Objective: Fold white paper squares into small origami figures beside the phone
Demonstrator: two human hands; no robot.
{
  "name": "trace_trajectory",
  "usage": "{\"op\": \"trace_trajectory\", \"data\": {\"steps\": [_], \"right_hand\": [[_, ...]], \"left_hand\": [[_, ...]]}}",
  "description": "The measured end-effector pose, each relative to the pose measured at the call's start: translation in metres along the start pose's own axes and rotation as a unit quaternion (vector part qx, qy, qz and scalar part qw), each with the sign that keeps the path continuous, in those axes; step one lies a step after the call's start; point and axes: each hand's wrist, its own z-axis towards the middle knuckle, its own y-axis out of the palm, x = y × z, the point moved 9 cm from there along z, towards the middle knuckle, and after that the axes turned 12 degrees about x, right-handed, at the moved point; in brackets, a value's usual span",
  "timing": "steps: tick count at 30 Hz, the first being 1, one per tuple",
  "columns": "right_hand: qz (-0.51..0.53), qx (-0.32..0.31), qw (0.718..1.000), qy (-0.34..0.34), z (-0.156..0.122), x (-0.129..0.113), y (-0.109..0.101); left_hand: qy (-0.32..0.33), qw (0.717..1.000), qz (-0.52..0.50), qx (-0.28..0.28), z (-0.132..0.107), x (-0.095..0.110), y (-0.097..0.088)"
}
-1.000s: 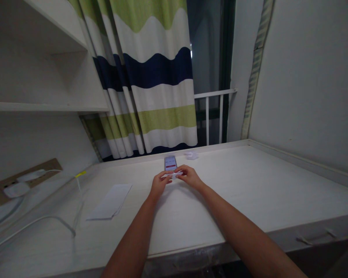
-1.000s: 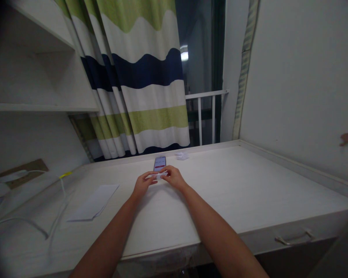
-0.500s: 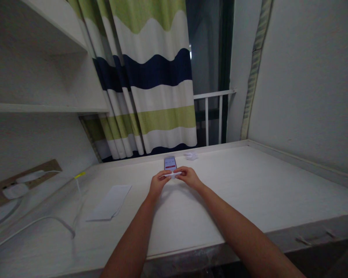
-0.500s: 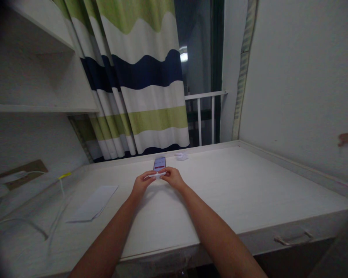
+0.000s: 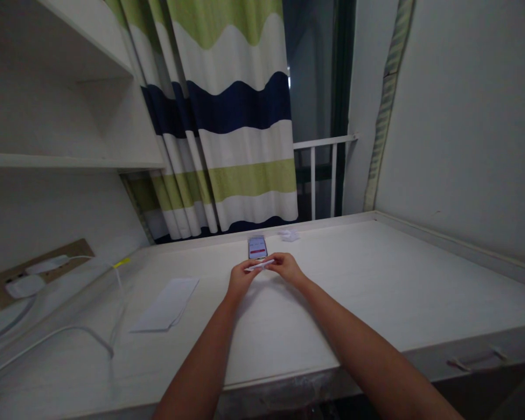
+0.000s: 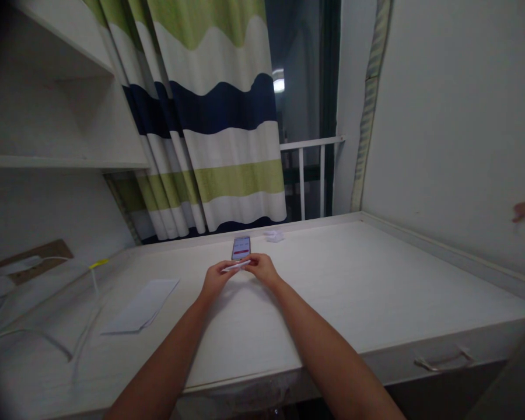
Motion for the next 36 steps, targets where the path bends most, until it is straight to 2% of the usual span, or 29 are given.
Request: {"op": "trace_trajectory", "data": {"steps": [7,10,14,18,22,25,30,36], "right_hand": [[-0.057,0.002,0.998,-0.024,-0.003,-0.007,-0.001],[-0.061,0.006,0.998,-0.028,-0.003,-0.007,-0.002],[-0.046,-0.001,0.999,-0.018,-0.002,-0.006,-0.002],[-0.027,-0.006,1.000,-0.013,-0.003,-0.006,0.000],[0.022,-0.006,0.999,0.033,-0.003,0.002,0.001],[0.056,0.007,0.996,0.063,0.000,0.009,-0.001],[0.071,0.028,0.994,0.075,0.003,0.012,-0.004],[0.068,0.017,0.994,0.084,0.000,0.009,-0.003]], "left_hand": [[-0.004,1.000,0.014,0.008,0.002,-0.006,-0.002],[-0.016,1.000,0.010,-0.005,0.001,-0.007,0.001],[-0.041,0.999,0.009,-0.031,-0.001,-0.010,0.005],[-0.027,0.999,0.026,-0.024,0.001,-0.009,0.003],[-0.019,0.999,0.024,-0.013,0.004,-0.009,0.000],[-0.054,0.998,-0.007,-0.019,0.002,-0.014,0.002],[-0.111,0.992,-0.027,-0.050,-0.004,-0.022,0.013],[-0.065,0.997,-0.013,-0.036,-0.003,-0.010,0.008]]}}
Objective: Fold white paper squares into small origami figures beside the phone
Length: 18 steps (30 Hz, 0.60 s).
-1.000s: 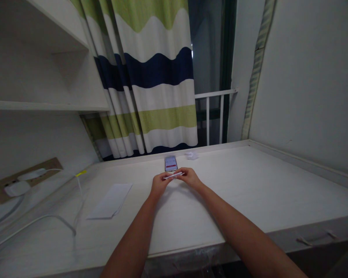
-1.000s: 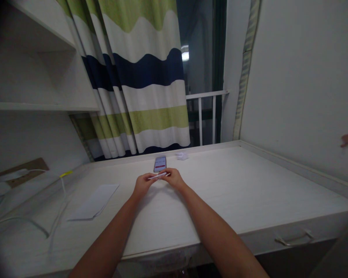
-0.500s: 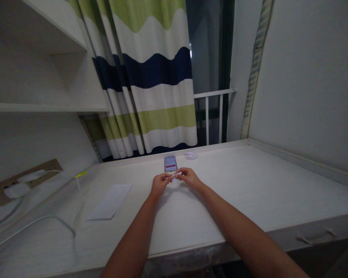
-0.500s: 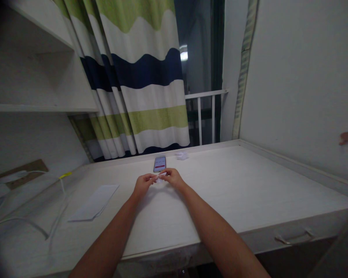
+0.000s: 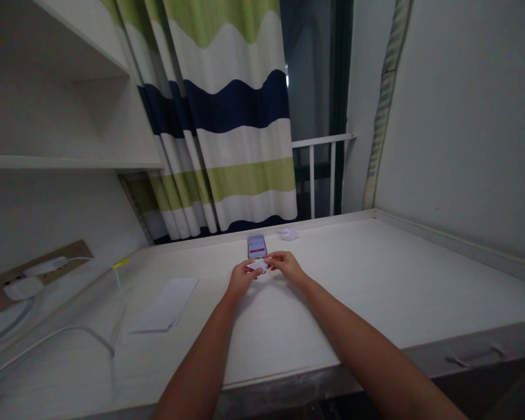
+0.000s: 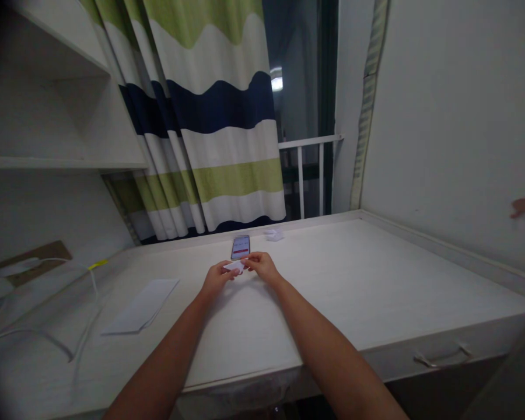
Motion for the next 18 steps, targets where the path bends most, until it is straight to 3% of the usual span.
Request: {"op": "trace_trajectory", "data": {"steps": [18], "right_hand": [[-0.013,0.000,1.000,-0.004,-0.0011,-0.0033,-0.0030]], "left_hand": [[0.004,1.000,-0.020,-0.013,0.0001,0.0020,0.0001]]}}
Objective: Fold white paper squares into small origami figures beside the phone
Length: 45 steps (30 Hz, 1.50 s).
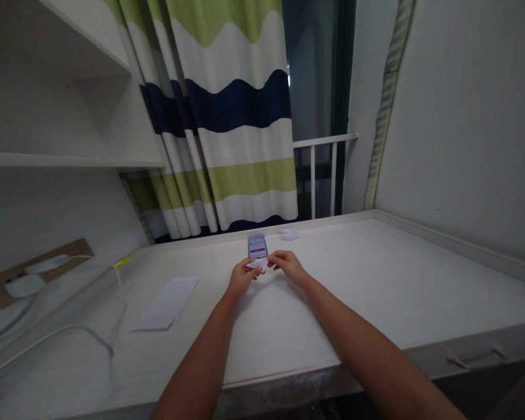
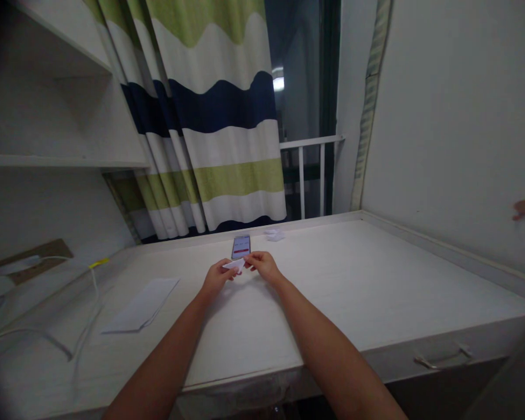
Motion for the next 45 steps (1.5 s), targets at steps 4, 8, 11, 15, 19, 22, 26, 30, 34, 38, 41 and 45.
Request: {"op": "trace_trajectory", "data": {"steps": [4,8,11,15,19,22,26,30,34,38,41,45], "right_hand": [[0.000,-0.004,1.000,-0.015,0.002,-0.002,0.001],[0.004,0.007,1.000,-0.017,0.002,-0.003,-0.001],[-0.003,0.020,1.000,-0.021,0.002,-0.004,-0.004],[-0.022,0.031,0.999,-0.030,0.002,-0.006,-0.006],[-0.030,0.038,0.999,-0.010,0.000,-0.003,-0.004],[-0.017,0.024,0.999,0.016,-0.001,0.002,0.001],[0.005,0.016,1.000,0.017,-0.001,0.004,0.003],[0.003,0.001,1.000,-0.013,-0.001,0.000,0.006],[-0.009,-0.010,0.999,-0.043,-0.002,-0.003,0.008],[-0.012,-0.017,0.999,-0.044,-0.003,-0.002,0.009],[-0.017,-0.015,0.999,-0.038,-0.004,-0.001,0.008],[-0.038,-0.014,0.998,-0.044,-0.003,-0.001,0.008]], "left_hand": [[-0.016,1.000,-0.020,-0.009,0.000,-0.002,0.002],[-0.042,0.998,-0.042,-0.014,-0.002,-0.005,0.005],[-0.048,0.997,-0.049,-0.025,-0.003,-0.006,0.007],[-0.043,0.998,-0.041,-0.031,-0.003,-0.008,0.008],[-0.027,1.000,-0.002,-0.013,-0.001,-0.010,0.005],[-0.018,0.999,0.028,-0.008,-0.002,-0.010,0.004],[-0.018,0.999,0.022,-0.024,-0.004,-0.007,0.007],[-0.037,0.999,0.001,-0.034,-0.005,-0.007,0.009],[-0.054,0.998,-0.026,-0.030,-0.004,-0.008,0.009],[-0.058,0.997,-0.049,-0.023,-0.006,-0.006,0.009],[-0.063,0.996,-0.058,-0.019,-0.008,-0.005,0.010],[-0.067,0.996,-0.060,-0.014,-0.008,-0.007,0.009]]}}
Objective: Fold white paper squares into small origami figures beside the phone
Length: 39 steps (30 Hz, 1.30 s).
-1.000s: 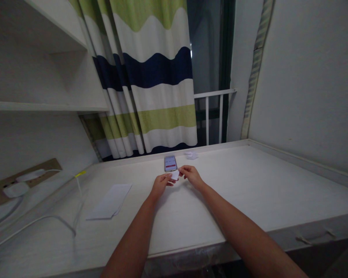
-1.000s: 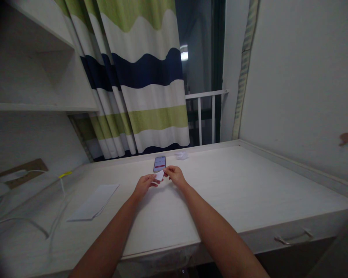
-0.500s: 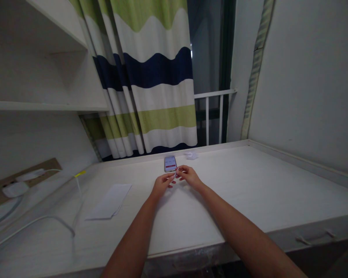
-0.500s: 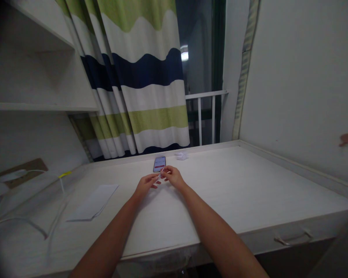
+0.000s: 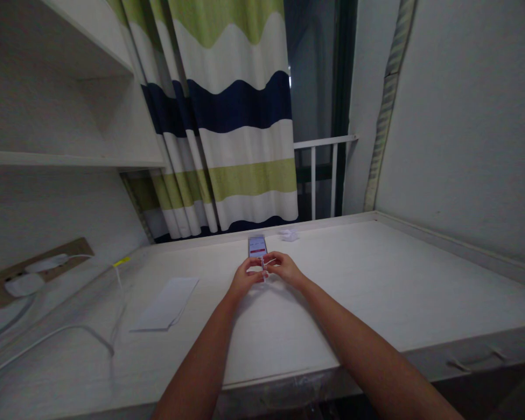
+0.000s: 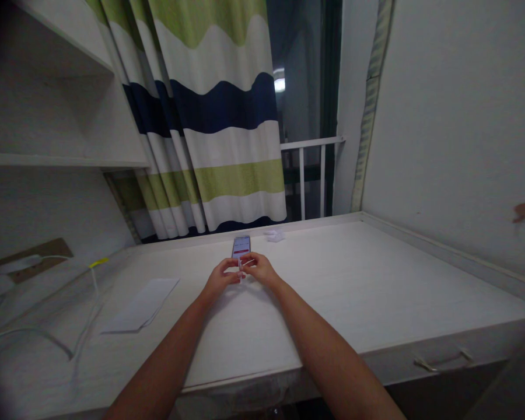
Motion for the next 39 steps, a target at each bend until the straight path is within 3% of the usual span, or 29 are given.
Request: {"op": "trace_trajectory", "data": {"steps": [9,17,26,34,39], "right_hand": [[-0.025,-0.005,0.998,-0.061,0.002,0.000,0.001],[-0.029,-0.022,0.998,-0.043,0.002,0.002,0.005],[-0.085,-0.014,0.992,-0.094,0.001,-0.008,0.002],[-0.069,-0.020,0.992,-0.107,-0.001,-0.010,0.003],[-0.056,-0.021,0.993,-0.098,-0.001,-0.011,0.004]], "left_hand": [[0.012,0.998,-0.044,0.044,0.008,0.000,-0.014],[-0.018,0.993,-0.101,0.052,0.009,-0.006,-0.017],[-0.056,0.988,-0.136,0.046,0.009,-0.008,-0.017],[-0.067,0.988,-0.132,0.054,0.008,-0.015,-0.015],[-0.101,0.992,-0.071,0.018,0.010,-0.026,-0.011]]}}
